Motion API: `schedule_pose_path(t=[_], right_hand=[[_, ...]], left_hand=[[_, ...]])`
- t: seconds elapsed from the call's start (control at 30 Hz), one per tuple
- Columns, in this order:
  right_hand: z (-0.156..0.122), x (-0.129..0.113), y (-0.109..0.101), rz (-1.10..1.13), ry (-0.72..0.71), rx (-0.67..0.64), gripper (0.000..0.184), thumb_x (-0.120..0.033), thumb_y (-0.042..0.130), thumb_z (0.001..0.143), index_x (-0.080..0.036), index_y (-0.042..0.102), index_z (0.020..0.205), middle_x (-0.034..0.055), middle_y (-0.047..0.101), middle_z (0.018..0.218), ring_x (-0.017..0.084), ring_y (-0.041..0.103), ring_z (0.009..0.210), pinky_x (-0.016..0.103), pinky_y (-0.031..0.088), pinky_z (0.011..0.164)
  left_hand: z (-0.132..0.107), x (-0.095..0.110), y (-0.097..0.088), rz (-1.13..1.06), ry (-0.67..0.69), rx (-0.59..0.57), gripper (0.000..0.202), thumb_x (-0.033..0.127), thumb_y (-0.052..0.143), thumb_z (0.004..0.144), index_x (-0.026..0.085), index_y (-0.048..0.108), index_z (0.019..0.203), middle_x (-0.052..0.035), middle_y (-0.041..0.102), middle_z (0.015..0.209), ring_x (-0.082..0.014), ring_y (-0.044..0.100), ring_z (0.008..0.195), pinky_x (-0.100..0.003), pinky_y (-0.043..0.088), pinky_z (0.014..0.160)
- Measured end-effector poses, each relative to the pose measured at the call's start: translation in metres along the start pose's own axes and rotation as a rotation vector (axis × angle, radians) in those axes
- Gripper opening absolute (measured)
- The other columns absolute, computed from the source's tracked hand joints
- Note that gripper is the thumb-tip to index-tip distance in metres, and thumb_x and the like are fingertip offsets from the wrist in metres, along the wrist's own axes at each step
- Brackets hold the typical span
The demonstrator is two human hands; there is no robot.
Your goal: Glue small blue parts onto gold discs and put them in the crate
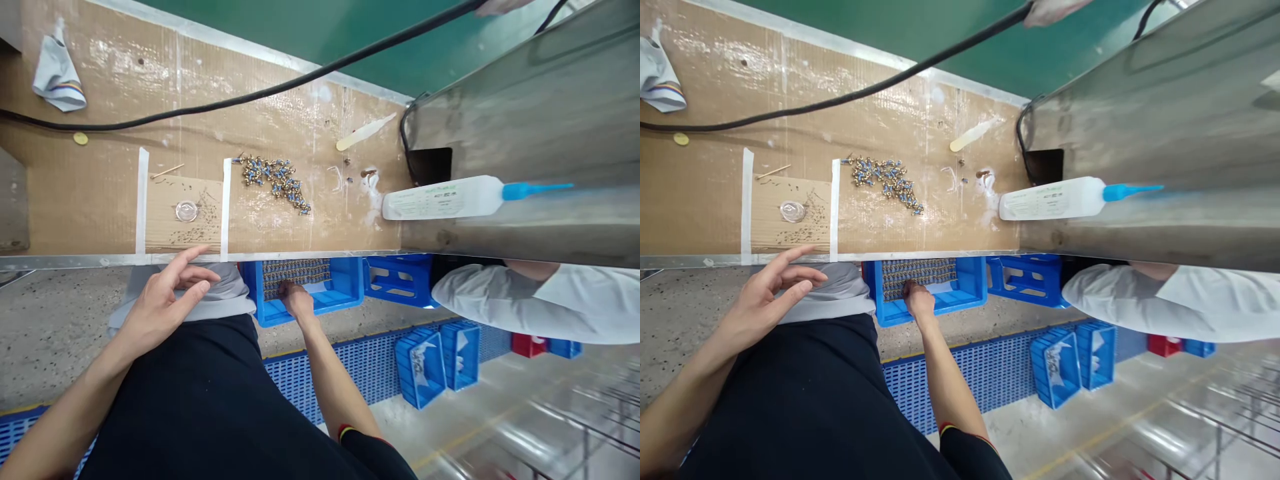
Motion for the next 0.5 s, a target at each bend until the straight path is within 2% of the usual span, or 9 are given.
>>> schedule_pose_path(t=[0.1, 0.2, 0.3, 0.37, 0.43, 0.5], right_hand=[[-0.014, 0.001, -0.021, 0.025, 0.004, 0.016, 0.02, -0.035, 0.072, 0.108, -0.02, 0.076, 0.121, 0.0097, 0.081, 0.116, 0.026, 0.078, 0.109, 0.042, 0.06, 0.098], [-0.042, 0.004, -0.058, 0.097, -0.082, 0.0, 0.003, -0.025, 0.075, 0.099, -0.022, 0.075, 0.098, 0.0092, 0.082, 0.1, 0.025, 0.078, 0.098, 0.034, 0.054, 0.086], [-0.082, -0.008, -0.109, 0.248, -0.319, -0.082, 0.016, -0.037, 0.08, 0.098, -0.025, 0.071, 0.092, 0.0008, 0.08, 0.088, 0.02, 0.076, 0.087, 0.029, 0.054, 0.079], [-0.109, -0.033, -0.148, 0.446, -0.556, -0.089, 0.025, -0.048, 0.08, 0.101, -0.025, 0.073, 0.095, -0.0012, 0.08, 0.089, 0.019, 0.075, 0.086, 0.029, 0.056, 0.079], [-0.126, -0.066, -0.189, 0.626, -0.76, 0.068, 0.026, -0.051, 0.079, 0.104, -0.025, 0.077, 0.097, -0.0007, 0.081, 0.092, 0.018, 0.074, 0.087, 0.031, 0.057, 0.082], [-0.127, -0.103, -0.224, 0.691, -0.868, 0.356, 0.021, -0.045, 0.078, 0.106, -0.026, 0.079, 0.099, -0.0003, 0.082, 0.095, 0.018, 0.074, 0.087, 0.032, 0.058, 0.085]], left_hand=[[-0.001, -0.003, -0.001, -0.001, -0.002, -0.007, 0.058, 0.053, 0.069, 0.114, 0.044, 0.054, 0.169, -0.0012, 0.086, 0.135, -0.0279, 0.081, 0.124, -0.043, 0.059, 0.113], [0.0, -0.007, -0.003, -0.02, -0.005, -0.014, 0.058, 0.054, 0.068, 0.115, 0.043, 0.054, 0.169, -0.0026, 0.085, 0.136, -0.0287, 0.081, 0.125, -0.044, 0.059, 0.112], [0.001, -0.009, -0.003, -0.043, 0.0, -0.016, 0.058, 0.055, 0.067, 0.115, 0.041, 0.053, 0.17, -0.0035, 0.085, 0.136, -0.0287, 0.081, 0.126, -0.044, 0.059, 0.112], [0.002, -0.008, -0.003, -0.051, 0.005, -0.014, 0.059, 0.055, 0.067, 0.115, 0.04, 0.053, 0.17, -0.0046, 0.085, 0.136, -0.0292, 0.081, 0.126, -0.044, 0.06, 0.112], [0.002, -0.006, -0.003, -0.056, 0.008, -0.009, 0.06, 0.056, 0.066, 0.115, 0.038, 0.053, 0.171, -0.0062, 0.085, 0.136, -0.0304, 0.081, 0.125, -0.046, 0.061, 0.112], [-0.001, -0.003, -0.005, -0.057, 0.01, 0.0, 0.06, 0.057, 0.066, 0.115, 0.039, 0.054, 0.17, -0.0067, 0.085, 0.135, -0.0312, 0.081, 0.125, -0.049, 0.061, 0.114]])
Point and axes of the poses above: each hand's wrist, its own z-axis towards the middle knuckle, its own y-axis out of the palm, x = y × z, the point moved 4 cm from there along z, towards the middle knuckle
